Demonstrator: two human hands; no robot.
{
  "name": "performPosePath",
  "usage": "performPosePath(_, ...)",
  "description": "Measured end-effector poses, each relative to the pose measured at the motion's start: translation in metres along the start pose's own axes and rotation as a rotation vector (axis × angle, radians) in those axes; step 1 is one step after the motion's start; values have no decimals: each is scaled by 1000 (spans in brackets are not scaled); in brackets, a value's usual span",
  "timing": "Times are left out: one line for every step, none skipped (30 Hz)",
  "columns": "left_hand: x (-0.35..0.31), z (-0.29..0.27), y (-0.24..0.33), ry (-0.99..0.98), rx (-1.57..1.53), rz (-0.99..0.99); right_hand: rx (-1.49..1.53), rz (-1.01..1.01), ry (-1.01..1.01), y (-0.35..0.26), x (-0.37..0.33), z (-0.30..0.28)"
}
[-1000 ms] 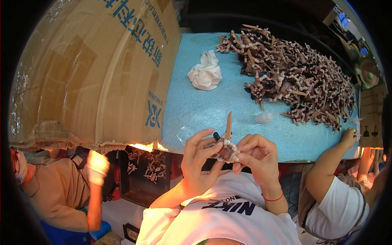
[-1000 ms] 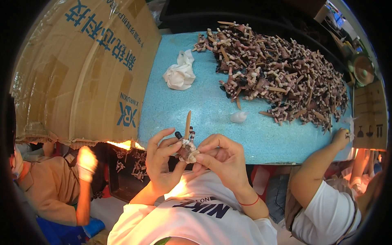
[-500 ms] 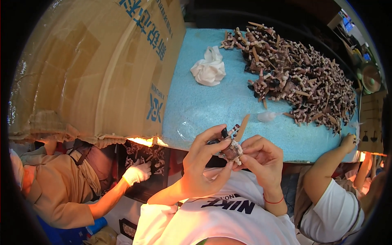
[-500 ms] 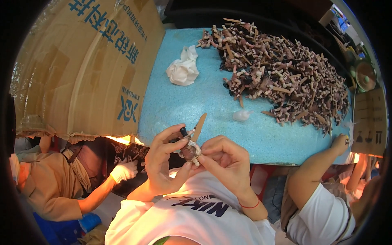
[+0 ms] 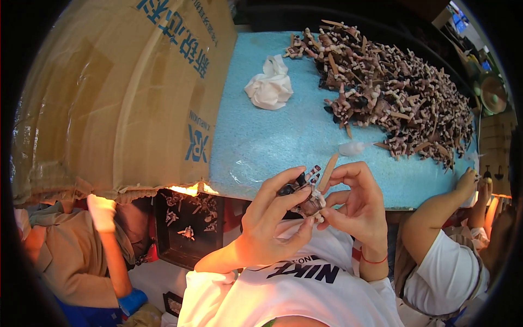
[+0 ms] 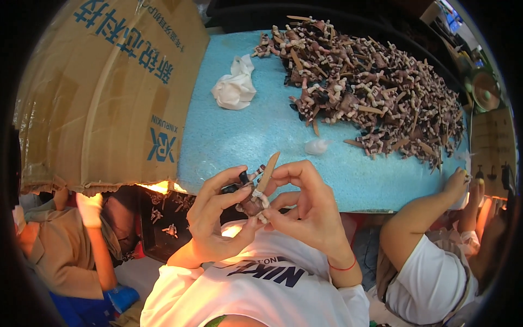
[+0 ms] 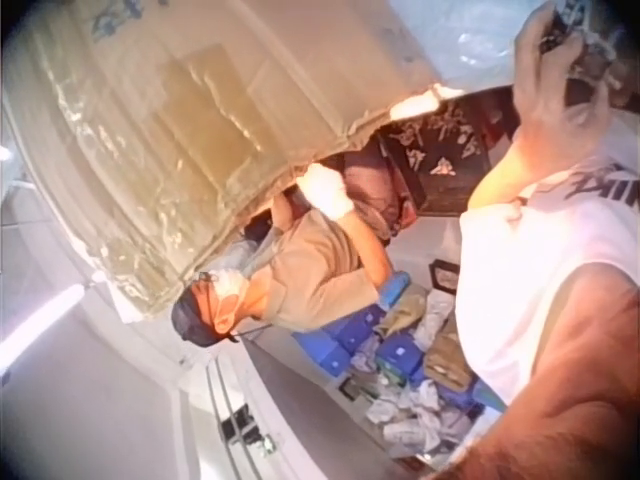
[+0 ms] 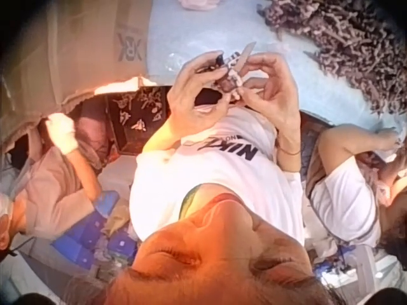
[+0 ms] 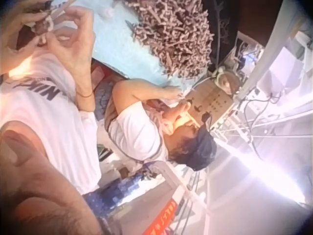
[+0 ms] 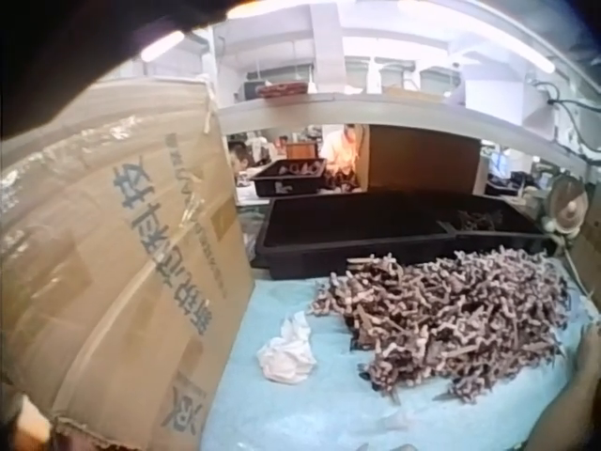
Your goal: The person applies glue from a glue bottle to small plastic figurine parts and assembles them by hand.
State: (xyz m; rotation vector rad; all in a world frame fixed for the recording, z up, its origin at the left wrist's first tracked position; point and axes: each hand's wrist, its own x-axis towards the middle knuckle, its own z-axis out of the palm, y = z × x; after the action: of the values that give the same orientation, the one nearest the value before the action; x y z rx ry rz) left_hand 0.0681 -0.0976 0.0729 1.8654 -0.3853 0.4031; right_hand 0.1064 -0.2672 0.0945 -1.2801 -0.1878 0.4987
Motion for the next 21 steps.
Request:
performPosePath(0,0,-1,-1,0,-1,1,0,1,1,1,0)
performPosePath(-1,1,-1,2,5,-3,3,-7,11,2,2,2)
performPosePath(-1,1,-2,6,11,-5,4,-15,21,3,3,3)
performPosePath(0,1,-2,5,12,-5,6,-16,21,4,4,3)
performPosePath(2,2,-2,24,29,20,6,-36,15,5,5,3)
performPosePath(4,4,-2,41,44,47,5,-58,12,6,6,3)
performPosePath(5,5,-2,39,44,49,6,-59,14,6,6,3)
performPosePath(6,5,-2,47,49,50,14,-44,29,7,7,3)
performPosePath(6,6,-2,57,56,50,24,-27,42,8,7,3)
performPosePath(6,7,-2,56,57,51,24,-28,43,8,7,3)
performPosePath(5,7,-3,55,52,39,22,-21,42,8,8,2)
performPosePath(5,8,-3,54,47,27,20,-13,41,8,8,2)
performPosePath(5,6,-3,52,47,27,21,-14,43,8,8,2)
performPosePath(6,4,-2,19,43,22,45,-12,42,7,7,1)
performPosePath(8,2,-2,-13,40,18,69,-11,39,7,7,1)
performPosePath(8,1,-1,-14,40,20,70,-13,40,7,7,1)
performPosePath(9,0,1,-23,4,8,59,-16,34,6,7,0)
performPosePath(9,-1,2,-30,-30,-4,48,-18,26,6,6,0)
performPosePath(9,-1,2,-30,-29,-2,49,-20,26,5,6,1)
performPosePath(7,0,1,-27,-28,-7,43,-24,22,4,5,2)
performPosePath(7,0,1,-23,-28,-11,37,-27,21,3,4,2)
